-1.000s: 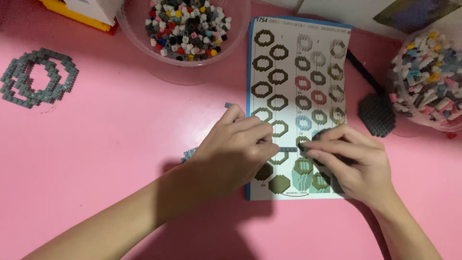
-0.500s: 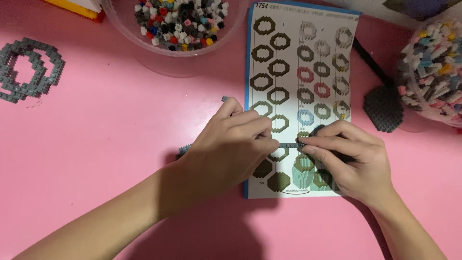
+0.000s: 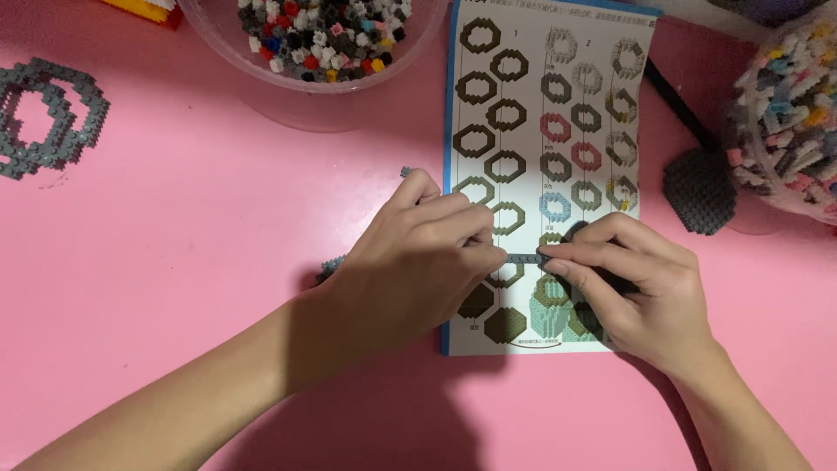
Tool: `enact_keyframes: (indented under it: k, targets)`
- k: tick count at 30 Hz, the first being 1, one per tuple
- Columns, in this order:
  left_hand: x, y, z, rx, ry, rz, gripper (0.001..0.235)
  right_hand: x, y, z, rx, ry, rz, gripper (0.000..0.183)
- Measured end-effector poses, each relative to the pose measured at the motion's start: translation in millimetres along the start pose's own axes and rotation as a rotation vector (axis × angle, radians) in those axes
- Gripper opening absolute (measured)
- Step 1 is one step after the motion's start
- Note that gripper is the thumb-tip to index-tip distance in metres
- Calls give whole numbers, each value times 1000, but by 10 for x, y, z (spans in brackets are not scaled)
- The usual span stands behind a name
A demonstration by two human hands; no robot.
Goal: Assembling a miniature building block model using a pattern guide.
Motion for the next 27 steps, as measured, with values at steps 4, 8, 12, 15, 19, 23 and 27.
enact_keyframes:
  k: [4, 8, 12, 15, 19, 23, 27]
  targets:
    - [5, 8, 4, -8, 1, 30, 41, -42, -28, -127, 94, -107, -24, 15]
    - [12, 20, -10, 2, -3, 9, 34, -72, -46, -185, 199, -150, -85, 18]
    - [15, 14, 9, 48, 4, 27, 42, -64, -47, -236, 294, -280, -89, 17]
    - [12, 1, 7, 40, 11, 33, 42, -53, -42, -343, 406, -397, -59, 24]
    - [50, 136, -124, 102, 23, -24, 27, -43, -42, -418, 488, -463, -39, 33]
    - [-166, -418, -263, 399, -117, 79, 13, -28, -47, -254, 412, -452, -16, 26]
    - [-142, -806, -442, 281, -26, 134, 15, -26, -38, -77, 252, -334, -3, 29]
Point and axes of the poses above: each hand's wrist, its own x-axis away from the middle knuckle, its own y-axis out of the palm, z = x × y, the point moved 5 cm from there along -x, towards the middle knuckle, and after that the axes turned 2 degrees about x, right-handed, at the moved point
